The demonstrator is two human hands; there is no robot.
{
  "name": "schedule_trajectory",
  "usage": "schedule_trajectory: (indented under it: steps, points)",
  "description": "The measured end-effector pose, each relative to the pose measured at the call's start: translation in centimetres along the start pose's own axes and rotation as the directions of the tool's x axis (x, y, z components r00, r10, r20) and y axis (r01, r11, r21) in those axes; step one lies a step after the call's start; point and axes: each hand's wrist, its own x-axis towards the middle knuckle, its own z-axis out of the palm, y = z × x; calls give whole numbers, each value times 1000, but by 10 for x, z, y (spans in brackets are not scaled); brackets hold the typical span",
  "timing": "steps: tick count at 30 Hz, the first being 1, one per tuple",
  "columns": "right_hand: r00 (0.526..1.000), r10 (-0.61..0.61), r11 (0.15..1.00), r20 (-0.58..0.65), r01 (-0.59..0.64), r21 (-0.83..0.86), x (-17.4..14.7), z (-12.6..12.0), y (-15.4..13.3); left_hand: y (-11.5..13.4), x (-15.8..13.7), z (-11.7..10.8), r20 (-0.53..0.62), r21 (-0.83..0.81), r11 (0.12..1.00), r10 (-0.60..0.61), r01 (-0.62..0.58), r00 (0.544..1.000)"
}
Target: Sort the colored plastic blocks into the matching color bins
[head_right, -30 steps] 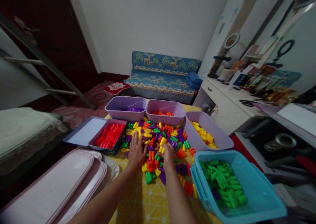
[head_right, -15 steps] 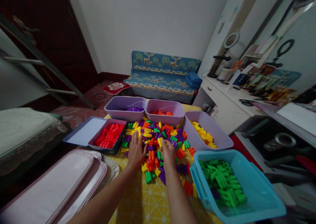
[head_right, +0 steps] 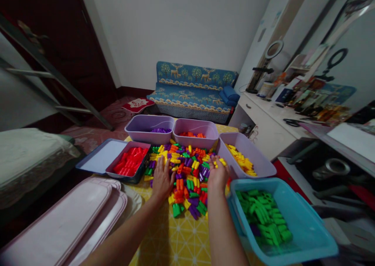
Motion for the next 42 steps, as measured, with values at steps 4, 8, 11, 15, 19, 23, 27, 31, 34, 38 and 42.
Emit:
schedule_trajectory:
  steps: [4,8,11,15,19,23,27,31,34,38,42]
  points:
    - [975,-183,935,-123,211,285,28,10,-35,0,0,1,-9,-8,1000,7,-7,1000]
    - [970,-185,918,-159,228,325,39,7,-46,0,0,1,-6,-1,1000,7,-7,1000]
    - [971,-168,904,-168,220,368,38,1,-43,1,0,0,6,12,1000,-1,1,1000]
    - [959,-169,892,-226,247,380,44,-5,-39,1,0,-2,3,13,1000,2,-2,1000]
    - [950,-153,917,-271,239,319,59,-5,-40,1,0,-1,-3,14,1000,3,-3,1000]
    - [954,-122,936,-275,203,286,58,-6,-37,0,0,0,-8,15,1000,5,-5,1000]
    - [988,-111,984,-111,125,127,33,-7,-14,0,0,0,-2,26,1000,11,-11,1000]
    - [947,-48,896,318,181,-404,-3,-7,30,1,0,-1,-6,20,1000,9,-9,1000]
    - [817,-30,580,576,483,-656,-26,-9,58,1,0,0,-14,15,1000,19,-19,1000]
    - [690,-79,142,719,722,-677,-43,-16,73,-1,-1,2,-22,17,1000,24,-24,999]
    - [686,-46,-14,726,727,-687,-42,-24,74,0,-1,1,-19,16,1000,14,-13,1000]
